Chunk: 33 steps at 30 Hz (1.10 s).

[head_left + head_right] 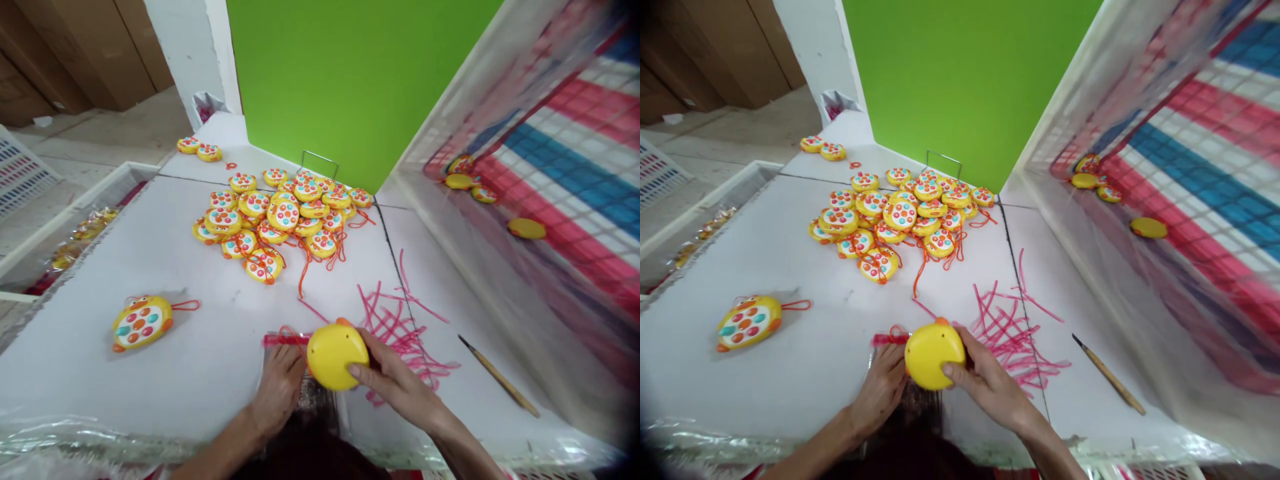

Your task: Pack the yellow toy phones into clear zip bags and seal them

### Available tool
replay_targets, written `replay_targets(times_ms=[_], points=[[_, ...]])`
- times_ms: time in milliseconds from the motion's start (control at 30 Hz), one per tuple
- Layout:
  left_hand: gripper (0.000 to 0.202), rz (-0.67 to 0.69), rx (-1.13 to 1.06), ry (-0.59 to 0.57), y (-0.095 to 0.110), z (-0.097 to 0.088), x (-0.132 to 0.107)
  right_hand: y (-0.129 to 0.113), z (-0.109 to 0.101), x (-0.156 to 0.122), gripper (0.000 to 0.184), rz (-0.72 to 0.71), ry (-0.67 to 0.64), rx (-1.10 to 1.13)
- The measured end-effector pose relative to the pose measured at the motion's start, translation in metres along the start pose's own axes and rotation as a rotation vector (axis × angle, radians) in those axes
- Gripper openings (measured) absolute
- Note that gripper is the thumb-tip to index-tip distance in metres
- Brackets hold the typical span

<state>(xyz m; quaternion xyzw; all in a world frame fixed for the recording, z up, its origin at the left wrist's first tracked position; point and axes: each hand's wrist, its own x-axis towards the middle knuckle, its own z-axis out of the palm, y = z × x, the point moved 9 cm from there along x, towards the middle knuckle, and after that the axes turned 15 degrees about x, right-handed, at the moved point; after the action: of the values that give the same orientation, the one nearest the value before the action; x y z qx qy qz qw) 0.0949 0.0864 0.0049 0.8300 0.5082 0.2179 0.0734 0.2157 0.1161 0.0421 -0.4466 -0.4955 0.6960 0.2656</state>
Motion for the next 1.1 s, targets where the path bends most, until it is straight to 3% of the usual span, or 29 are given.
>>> replay_targets(times_ms=[133,333,467,533,600,667,733,800,1000,1100], points=[[0.022,0.065,0.135,0.059,0.012,-0.002,-0.006,0.003,0.007,0.010,0.050,-0.057,0.119,-0.133],[0.015,0.069,0.130,0.158,0.020,-0.028,-0.011,0.012,0.028,0.012,0.045,-0.172,-0.024,-0.515],[0.014,-0.079,0.035,0.245,-0.005,-0.065,-0.017,0.012,0.022,0.008,0.045,-0.201,-0.003,-0.567],[0.013,-0.321,-0.070,0.223,-0.038,-0.074,-0.023,0.008,0.021,0.006,0.044,-0.218,0.012,-0.565],[0.017,-0.621,-0.255,0.091,-0.069,-0.063,-0.032,0.004,0.023,0.006,0.044,-0.227,0.013,-0.564],[0.024,-0.775,-0.501,-0.082,-0.078,-0.038,-0.037,0.000,0.026,0.006,0.043,-0.231,-0.001,-0.575],[0.025,-0.757,-0.699,-0.165,-0.069,-0.020,-0.030,-0.002,0.030,0.007,0.042,-0.233,-0.021,-0.608],[0.023,-0.728,-0.791,-0.170,-0.060,-0.011,-0.023,-0.001,0.033,0.008,0.038,-0.228,-0.050,-0.652],[0.023,-0.743,-0.877,-0.164,-0.050,-0.002,-0.019,0.012,0.051,0.010,0.032,-0.180,-0.238,-0.915],[0.021,-0.744,-0.928,-0.160,-0.048,-0.002,-0.019,0.003,0.051,0.016,0.025,-0.212,-0.125,-0.938]])
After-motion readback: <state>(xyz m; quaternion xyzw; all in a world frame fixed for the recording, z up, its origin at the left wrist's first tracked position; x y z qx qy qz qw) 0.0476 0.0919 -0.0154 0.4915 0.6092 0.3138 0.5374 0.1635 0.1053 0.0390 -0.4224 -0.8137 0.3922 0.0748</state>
